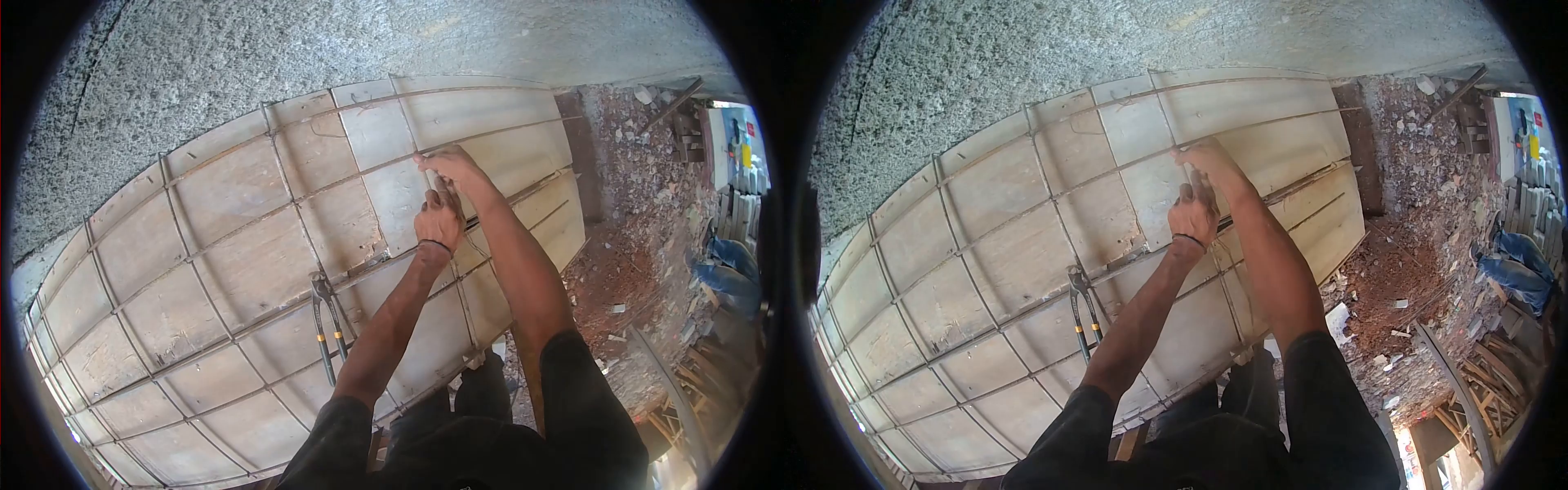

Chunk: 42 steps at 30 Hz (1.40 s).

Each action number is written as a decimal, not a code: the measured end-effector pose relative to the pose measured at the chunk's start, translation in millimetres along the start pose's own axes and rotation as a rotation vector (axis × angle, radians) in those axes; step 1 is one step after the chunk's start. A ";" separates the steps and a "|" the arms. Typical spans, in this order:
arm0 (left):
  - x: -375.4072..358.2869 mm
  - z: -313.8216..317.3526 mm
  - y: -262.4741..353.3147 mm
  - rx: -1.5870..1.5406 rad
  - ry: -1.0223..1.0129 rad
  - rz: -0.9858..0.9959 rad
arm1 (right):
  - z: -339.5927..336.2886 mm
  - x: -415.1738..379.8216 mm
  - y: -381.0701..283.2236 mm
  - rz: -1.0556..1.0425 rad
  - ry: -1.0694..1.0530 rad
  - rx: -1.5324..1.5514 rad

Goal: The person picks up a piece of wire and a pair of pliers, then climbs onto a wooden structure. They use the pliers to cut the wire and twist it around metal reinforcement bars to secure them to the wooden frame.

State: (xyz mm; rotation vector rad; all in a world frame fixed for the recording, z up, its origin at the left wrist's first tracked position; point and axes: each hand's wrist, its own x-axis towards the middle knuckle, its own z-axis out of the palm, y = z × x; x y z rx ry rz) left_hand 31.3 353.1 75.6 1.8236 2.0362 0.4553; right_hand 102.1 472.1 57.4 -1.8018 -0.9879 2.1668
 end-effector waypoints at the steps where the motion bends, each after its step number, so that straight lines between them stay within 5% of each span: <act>1: -0.5 -2.6 1.0 -0.019 0.033 0.005 | 2.9 -0.4 -1.4 -0.002 -0.004 0.000; 3: 0.6 -12.0 5.4 -0.023 -0.008 -0.039 | 6.8 1.3 1.2 -0.368 0.193 -0.411; 6: -5.2 -15.7 1.0 -0.065 0.007 -0.052 | 20.6 7.8 2.3 -0.622 0.409 -0.854; 10: -22.9 -30.0 -3.2 -0.291 0.011 -0.080 | 34.0 3.3 2.6 -0.663 0.478 -0.984; 15: -53.4 -106.6 13.2 -0.375 0.245 -0.165 | 11.4 -4.8 -1.8 -0.427 0.407 -0.775; 17: -67.3 -166.2 5.8 -0.067 0.360 -0.054 | -0.6 -24.3 -13.0 -0.348 0.305 -0.655; 20: -96.3 -224.9 -22.0 0.207 0.357 -0.148 | -17.7 -51.7 -16.2 -0.309 0.173 -0.435; 22: -115.1 -230.2 -46.5 0.397 0.079 -0.480 | -21.6 -71.6 -18.1 -0.361 0.140 -0.336; 30: -139.5 -210.0 -74.3 0.332 0.042 -0.475 | -43.9 -185.5 -4.0 -0.440 -0.051 0.401; 33: -136.9 -209.7 -85.2 0.147 0.165 -0.401 | -68.2 -185.5 59.7 -0.395 0.114 0.630; 39: -132.2 -242.7 -54.9 -0.138 0.016 -0.348 | -77.9 -266.1 123.3 -0.336 0.318 0.229; 42: -136.6 -253.8 -30.1 -0.556 -0.186 -0.146 | -54.1 -301.4 99.7 -0.815 0.416 0.074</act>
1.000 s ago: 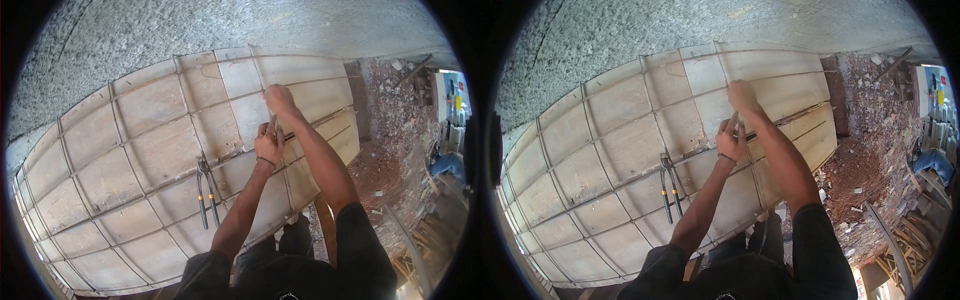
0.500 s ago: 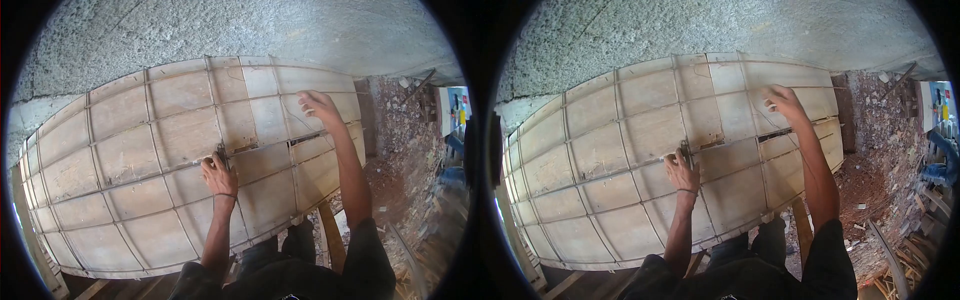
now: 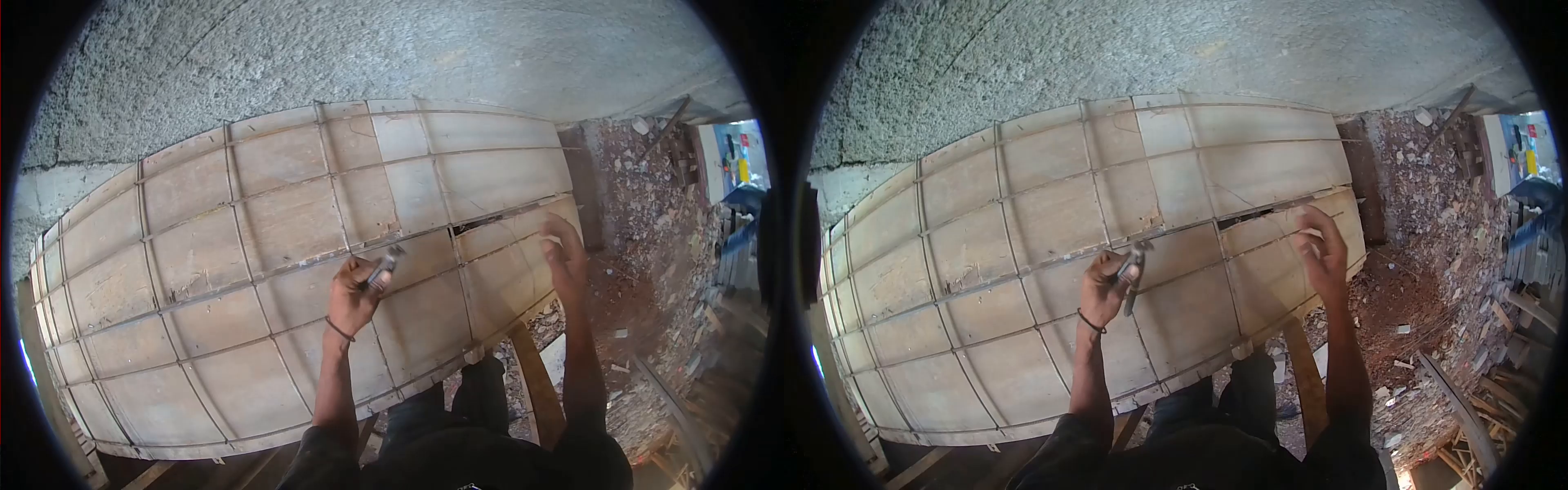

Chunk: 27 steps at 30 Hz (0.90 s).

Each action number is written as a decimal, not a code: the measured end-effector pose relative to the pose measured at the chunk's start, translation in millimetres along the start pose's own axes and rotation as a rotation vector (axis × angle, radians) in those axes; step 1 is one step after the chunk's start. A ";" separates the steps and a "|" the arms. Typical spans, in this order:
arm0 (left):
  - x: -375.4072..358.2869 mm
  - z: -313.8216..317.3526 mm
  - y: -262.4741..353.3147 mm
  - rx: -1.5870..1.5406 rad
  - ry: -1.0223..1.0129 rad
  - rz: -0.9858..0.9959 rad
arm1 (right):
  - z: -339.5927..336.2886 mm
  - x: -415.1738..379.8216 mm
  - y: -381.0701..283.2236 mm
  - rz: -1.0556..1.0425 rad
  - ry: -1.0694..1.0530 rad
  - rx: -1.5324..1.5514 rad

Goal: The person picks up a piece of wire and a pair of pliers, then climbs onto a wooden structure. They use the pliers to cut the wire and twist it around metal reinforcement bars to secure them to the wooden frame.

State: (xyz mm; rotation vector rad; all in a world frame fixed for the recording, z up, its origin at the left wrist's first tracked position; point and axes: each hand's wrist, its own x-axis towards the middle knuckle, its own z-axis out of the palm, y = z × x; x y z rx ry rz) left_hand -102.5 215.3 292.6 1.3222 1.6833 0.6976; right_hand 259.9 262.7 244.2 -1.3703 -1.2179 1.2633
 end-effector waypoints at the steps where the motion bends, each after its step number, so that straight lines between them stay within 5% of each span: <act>1: 1.0 2.8 11.4 0.000 -0.006 0.007 | 9.5 2.3 -19.5 -0.077 -0.092 0.018; 4: 8.4 10.7 46.3 -0.429 -0.350 0.112 | 42.0 16.1 -62.0 -0.322 -0.451 -0.069; 7: 26.7 38.1 61.5 -0.807 -0.401 0.268 | 73.7 3.3 -51.3 -0.238 -0.725 -0.078; 9: 41.5 60.9 52.2 -0.851 -0.422 0.382 | 88.9 -15.4 -35.9 0.031 -0.862 0.379; 11: 45.5 85.5 57.2 -1.289 -0.348 0.008 | 85.5 -23.9 -26.8 0.181 -0.827 0.513; 13: 57.0 111.4 58.6 -1.369 -0.311 -0.026 | 81.3 -32.4 -11.9 0.331 -0.774 0.640; 15: 75.7 127.9 51.1 -1.442 -0.274 -0.059 | 82.7 -35.2 3.2 0.382 -0.382 0.547; 18: 110.3 145.5 10.1 -0.879 -0.411 -0.066 | 55.0 -11.8 8.5 0.530 -0.358 0.372; 23: 192.2 169.9 -40.6 -0.497 0.033 -0.366 | 37.3 25.1 59.2 0.706 -0.359 0.361; 25: 208.4 183.1 -49.5 0.313 0.313 -0.346 | 42.1 41.8 75.5 0.710 -0.320 0.389; 27: 220.0 199.7 -60.4 0.425 0.367 -0.325 | 43.4 59.3 97.3 0.390 -0.361 -0.098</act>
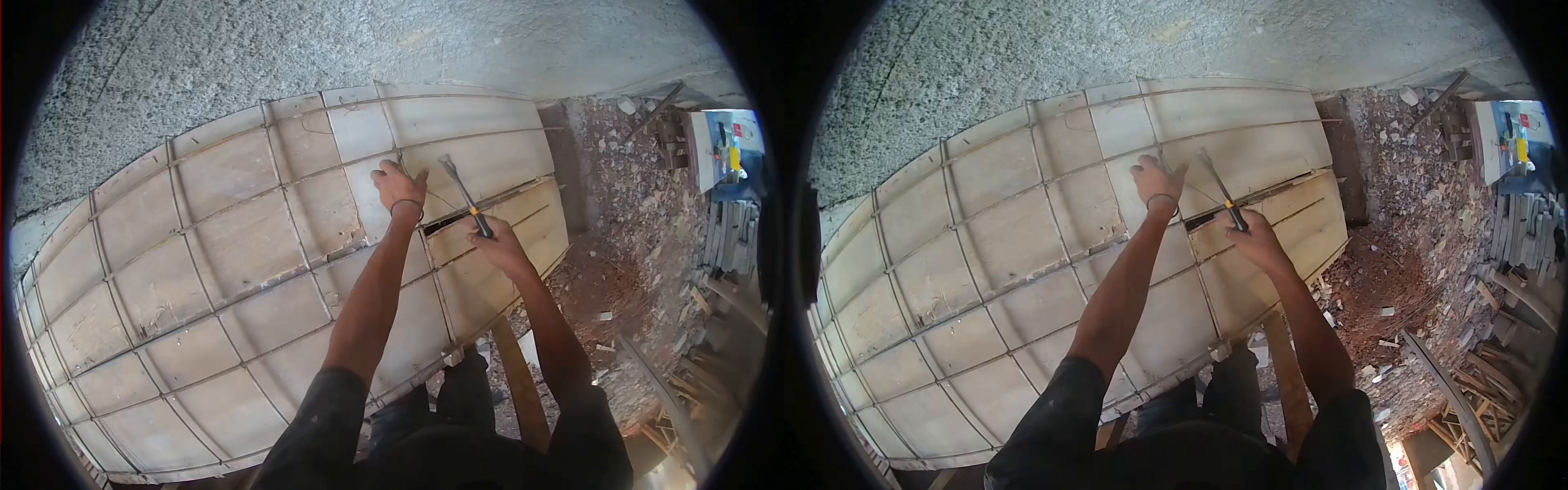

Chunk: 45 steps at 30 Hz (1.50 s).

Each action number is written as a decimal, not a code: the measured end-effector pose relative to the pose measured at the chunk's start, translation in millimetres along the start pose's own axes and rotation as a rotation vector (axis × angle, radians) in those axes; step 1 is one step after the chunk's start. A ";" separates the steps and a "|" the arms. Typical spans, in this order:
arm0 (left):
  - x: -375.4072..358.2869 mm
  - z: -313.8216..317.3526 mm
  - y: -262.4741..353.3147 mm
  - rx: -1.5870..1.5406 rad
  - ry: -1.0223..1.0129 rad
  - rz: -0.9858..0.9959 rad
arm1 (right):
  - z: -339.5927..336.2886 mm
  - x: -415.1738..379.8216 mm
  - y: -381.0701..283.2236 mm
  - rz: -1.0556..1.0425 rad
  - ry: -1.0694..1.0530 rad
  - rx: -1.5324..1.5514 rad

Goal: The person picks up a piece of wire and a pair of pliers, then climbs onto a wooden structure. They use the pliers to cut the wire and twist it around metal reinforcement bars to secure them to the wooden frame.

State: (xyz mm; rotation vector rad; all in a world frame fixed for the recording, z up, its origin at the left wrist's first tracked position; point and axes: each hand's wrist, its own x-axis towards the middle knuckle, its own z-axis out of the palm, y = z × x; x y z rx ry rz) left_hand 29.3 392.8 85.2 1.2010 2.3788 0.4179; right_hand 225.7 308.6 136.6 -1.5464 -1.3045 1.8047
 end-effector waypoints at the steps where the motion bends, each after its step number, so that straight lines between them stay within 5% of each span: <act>1: 1.8 10.6 0.3 0.093 0.077 0.034 | -0.7 10.2 5.2 -0.014 0.075 -0.194; 5: 8.4 29.8 -2.2 0.093 0.048 -0.001 | -6.6 46.9 15.1 0.093 0.078 -0.142; 11: 12.7 30.7 -9.8 -0.144 -0.008 -0.206 | -6.3 93.6 20.5 -0.095 0.266 -0.414; 13: 16.3 32.6 -18.0 -0.225 -0.061 -0.176 | -6.5 98.1 19.2 0.193 -0.087 -0.316; 14: 17.1 29.6 -19.6 -0.221 -0.056 -0.179 | -3.2 95.7 24.1 0.191 -0.093 -0.314; 17: 10.9 17.9 -15.3 -0.236 -0.091 -0.137 | 7.7 76.6 37.5 0.077 -0.068 -0.170; 20: -2.2 16.3 -17.7 -0.156 0.101 -0.032 | 13.2 60.7 13.4 -0.071 0.151 -0.266; 23: -9.8 22.6 -19.7 -0.412 -0.115 -0.117 | 25.0 53.3 -11.5 -0.053 0.250 -0.114; 25: -16.0 7.0 -2.4 -1.126 -0.229 -0.411 | 32.6 49.9 -21.5 0.013 0.165 -0.134; 30: -12.6 -2.3 -10.2 -1.085 -0.343 -0.428 | 25.8 63.0 -25.3 -0.006 0.008 -0.051; 32: -12.4 -3.0 -9.3 -1.088 -0.375 -0.427 | 16.5 72.0 -29.9 0.016 -0.016 -0.413; 45: -19.6 3.9 -5.1 -1.091 -0.318 -0.325 | 17.7 84.3 -63.2 0.168 -0.126 -0.780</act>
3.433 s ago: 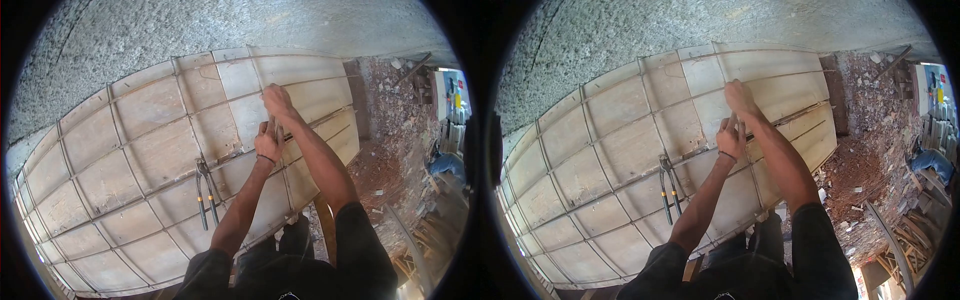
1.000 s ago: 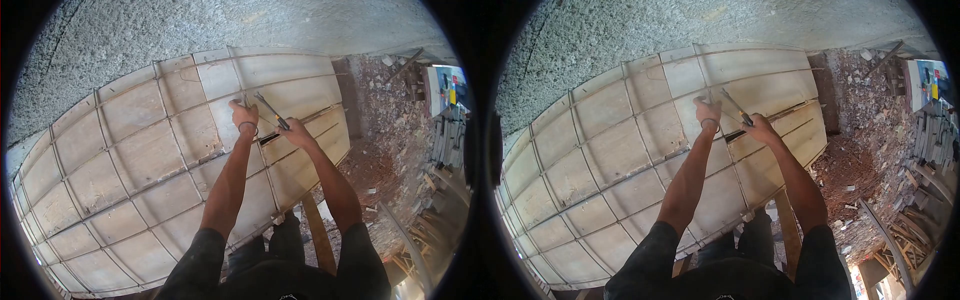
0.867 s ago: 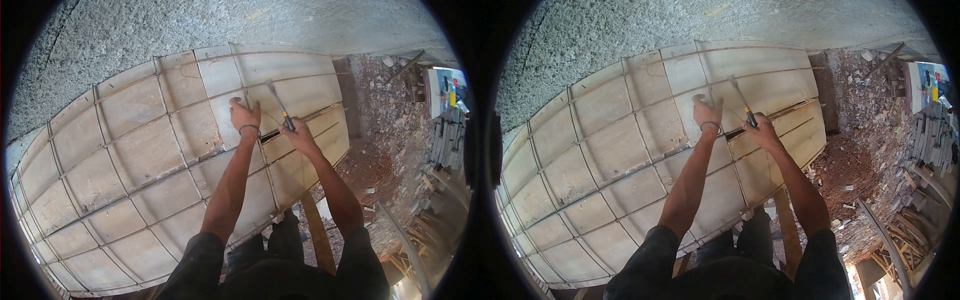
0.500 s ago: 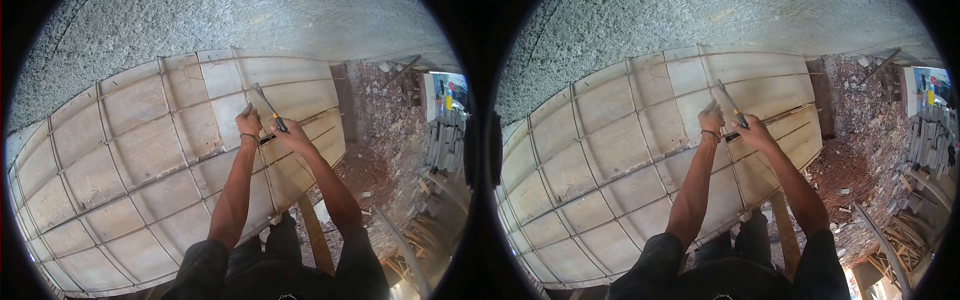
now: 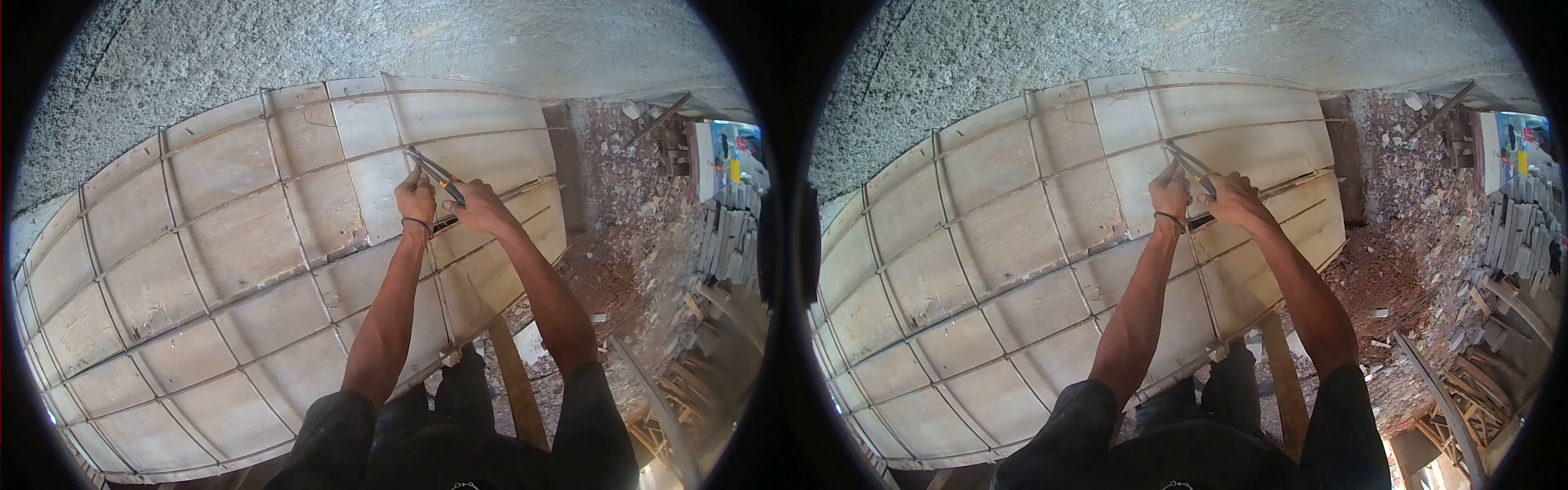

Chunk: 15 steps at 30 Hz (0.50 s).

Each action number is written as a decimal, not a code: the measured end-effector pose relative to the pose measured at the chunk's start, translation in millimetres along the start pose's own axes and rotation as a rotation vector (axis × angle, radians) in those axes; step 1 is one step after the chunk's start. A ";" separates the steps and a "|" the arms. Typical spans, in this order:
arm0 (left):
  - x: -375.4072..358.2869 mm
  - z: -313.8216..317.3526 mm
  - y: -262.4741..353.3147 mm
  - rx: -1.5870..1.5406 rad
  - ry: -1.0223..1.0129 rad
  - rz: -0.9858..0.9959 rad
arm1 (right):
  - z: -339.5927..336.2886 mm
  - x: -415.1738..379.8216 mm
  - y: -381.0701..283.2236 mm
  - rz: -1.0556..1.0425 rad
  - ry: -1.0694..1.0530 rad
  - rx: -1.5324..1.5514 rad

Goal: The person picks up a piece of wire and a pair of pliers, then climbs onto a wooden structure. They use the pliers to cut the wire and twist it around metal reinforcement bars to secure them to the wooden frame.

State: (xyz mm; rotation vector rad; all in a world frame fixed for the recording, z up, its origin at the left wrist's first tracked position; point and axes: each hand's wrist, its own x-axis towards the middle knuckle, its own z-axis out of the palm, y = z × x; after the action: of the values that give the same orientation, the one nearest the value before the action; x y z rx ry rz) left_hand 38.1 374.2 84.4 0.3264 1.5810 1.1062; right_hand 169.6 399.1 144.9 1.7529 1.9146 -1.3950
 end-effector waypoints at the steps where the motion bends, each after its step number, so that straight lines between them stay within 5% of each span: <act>1: -2.2 0.2 1.6 -0.027 0.003 -0.019 | -1.3 0.6 0.3 0.000 -0.001 0.001; 4: -4.8 -2.1 -0.4 -0.042 -0.020 -0.021 | -6.1 0.2 -1.6 0.022 -0.103 0.041; 11: -9.4 6.0 -2.6 -0.149 0.019 -0.024 | 18.1 -1.1 -3.2 -0.120 0.221 -0.207; 13: -5.7 11.9 5.6 -0.584 0.084 -0.287 | 23.8 -2.9 -14.2 -0.087 0.240 -0.297; 15: -14.4 22.3 40.1 -0.694 -0.020 -0.361 | 33.6 -7.2 -25.1 -0.072 0.442 -0.497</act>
State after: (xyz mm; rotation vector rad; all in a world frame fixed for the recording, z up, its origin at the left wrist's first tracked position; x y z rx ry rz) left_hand 49.0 395.5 126.1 -0.3952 1.0891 1.2729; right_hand 135.5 373.5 144.2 1.8399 2.2976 -0.4855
